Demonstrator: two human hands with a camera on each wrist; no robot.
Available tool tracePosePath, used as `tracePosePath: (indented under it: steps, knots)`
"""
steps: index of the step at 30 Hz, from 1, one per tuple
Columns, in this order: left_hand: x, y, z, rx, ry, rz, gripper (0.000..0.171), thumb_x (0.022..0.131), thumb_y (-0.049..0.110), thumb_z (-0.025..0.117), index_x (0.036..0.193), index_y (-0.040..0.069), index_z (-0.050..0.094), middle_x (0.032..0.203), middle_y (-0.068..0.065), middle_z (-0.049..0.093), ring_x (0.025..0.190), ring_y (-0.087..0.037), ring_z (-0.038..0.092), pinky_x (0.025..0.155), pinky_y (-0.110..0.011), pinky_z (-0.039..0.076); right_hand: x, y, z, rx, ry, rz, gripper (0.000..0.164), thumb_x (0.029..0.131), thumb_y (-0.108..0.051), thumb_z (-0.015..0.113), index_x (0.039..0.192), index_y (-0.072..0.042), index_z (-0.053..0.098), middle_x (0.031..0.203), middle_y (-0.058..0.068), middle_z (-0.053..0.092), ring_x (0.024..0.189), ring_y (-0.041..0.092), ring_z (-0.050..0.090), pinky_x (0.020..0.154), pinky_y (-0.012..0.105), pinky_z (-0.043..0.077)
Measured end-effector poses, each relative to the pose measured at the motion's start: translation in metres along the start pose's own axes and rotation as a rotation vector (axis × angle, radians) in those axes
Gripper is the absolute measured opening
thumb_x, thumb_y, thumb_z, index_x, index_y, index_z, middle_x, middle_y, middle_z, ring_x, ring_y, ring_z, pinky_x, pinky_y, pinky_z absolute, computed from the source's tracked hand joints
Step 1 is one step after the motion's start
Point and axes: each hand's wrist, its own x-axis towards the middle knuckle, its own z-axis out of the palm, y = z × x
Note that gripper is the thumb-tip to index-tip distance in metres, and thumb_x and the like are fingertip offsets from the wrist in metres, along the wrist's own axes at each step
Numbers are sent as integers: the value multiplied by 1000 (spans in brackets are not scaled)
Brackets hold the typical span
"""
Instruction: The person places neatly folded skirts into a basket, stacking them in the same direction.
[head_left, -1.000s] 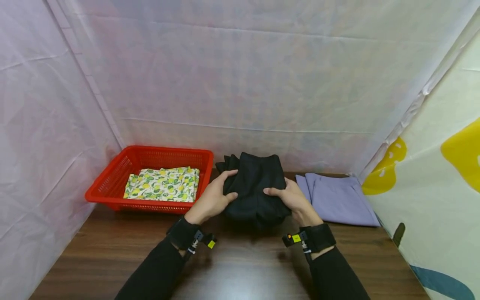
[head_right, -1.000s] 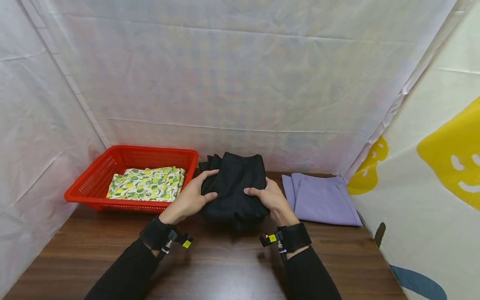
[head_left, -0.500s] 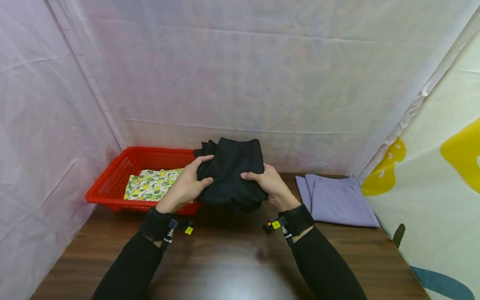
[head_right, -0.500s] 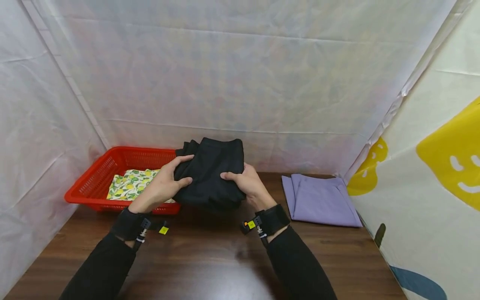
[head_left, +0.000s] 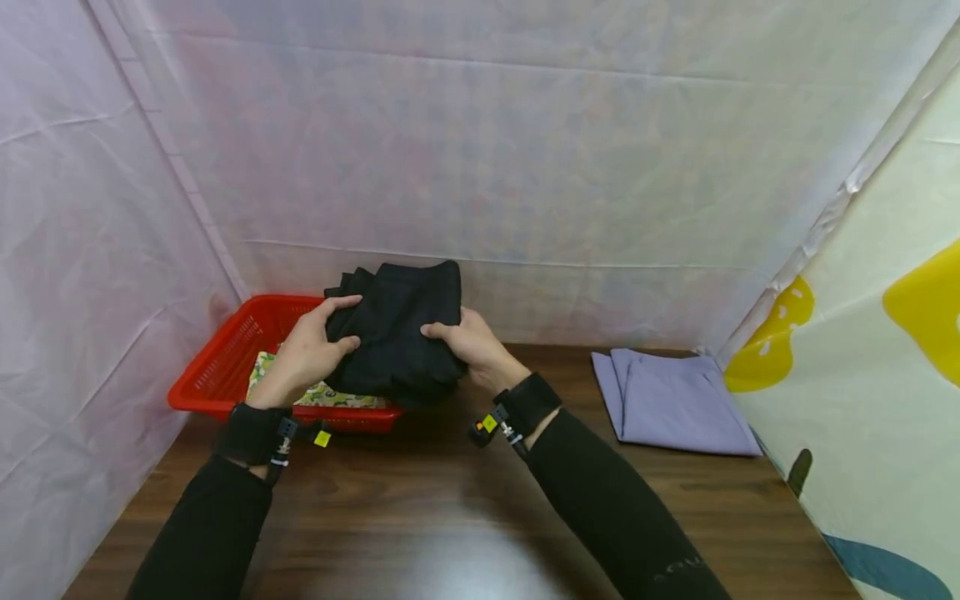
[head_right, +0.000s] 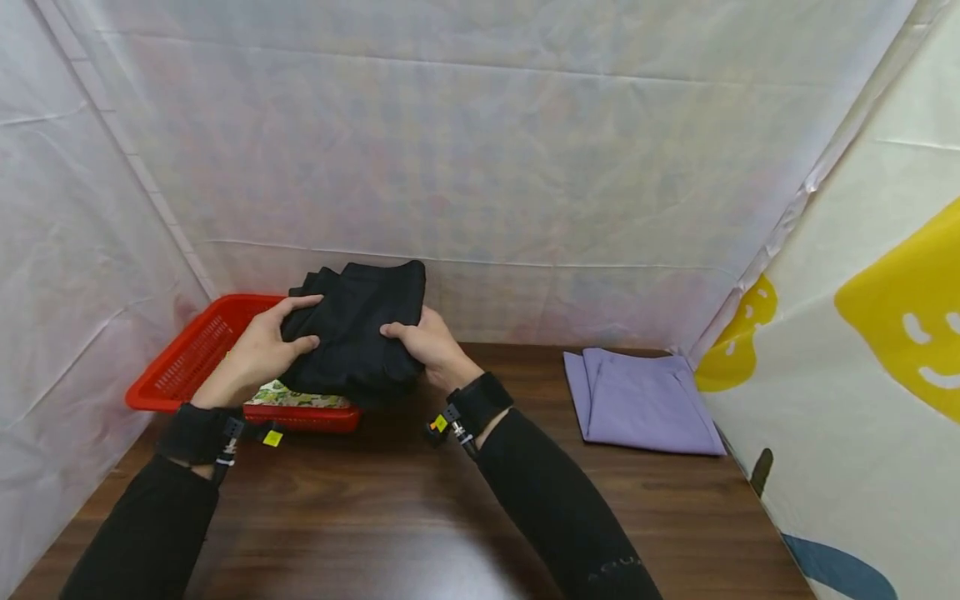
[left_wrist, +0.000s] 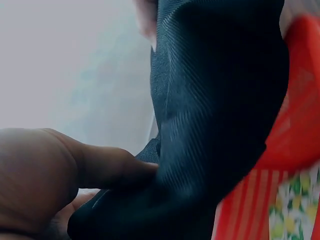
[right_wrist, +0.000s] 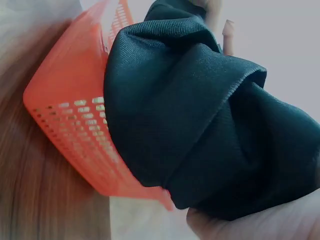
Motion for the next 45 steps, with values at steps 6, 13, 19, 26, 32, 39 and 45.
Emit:
tracePosePath:
  steps: [6,13,19,26,32,39,45]
  knots:
    - [2,-19,-22,-7,33,-22,75,117,5,62,185,16,33,186,-34,32,160,-57,48,132,-76,43,16,1,29,8,-32,-8,52,113,-10,72,162,-2,59,150,21,76,114,24,81,92,30,68]
    - [2,-44,-39,80,103,-24,75,112,-2,58,182,7,36,183,-39,35,158,-58,46,131,-78,42,28,14,56,-4,-43,11,70,108,3,74,171,3,44,163,26,67,145,36,72,123,48,62]
    - [5,-65,-50,212,108,-66,73,109,-1,64,178,2,41,175,-45,40,151,-62,48,129,-81,40,28,22,59,-152,-75,57,80,108,1,75,178,4,36,158,22,68,142,29,69,128,44,57]
    - [0,-84,-48,462,69,-60,58,111,15,73,160,-11,58,159,-50,55,142,-69,57,120,-80,49,10,19,40,-670,-37,-182,61,113,-18,76,167,2,58,168,20,66,151,34,71,124,45,60]
    - [-5,-73,-29,438,150,20,51,113,20,74,155,-8,66,144,-44,69,114,-57,70,101,-70,58,-4,26,22,-576,-50,-307,46,116,-14,70,160,-1,66,165,20,69,148,38,72,119,51,64]
    - [-11,-54,-4,396,229,107,43,116,22,72,150,-4,73,142,-38,73,122,-55,73,99,-71,60,-14,42,2,-602,-48,-374,43,117,-15,69,158,-5,69,156,17,75,139,35,77,118,51,64]
    - [-12,-38,15,383,239,146,41,118,27,70,149,0,75,142,-35,73,124,-52,73,102,-70,60,-25,50,-22,-624,-15,-396,39,116,-14,70,154,-7,72,155,15,76,138,33,77,117,51,64]
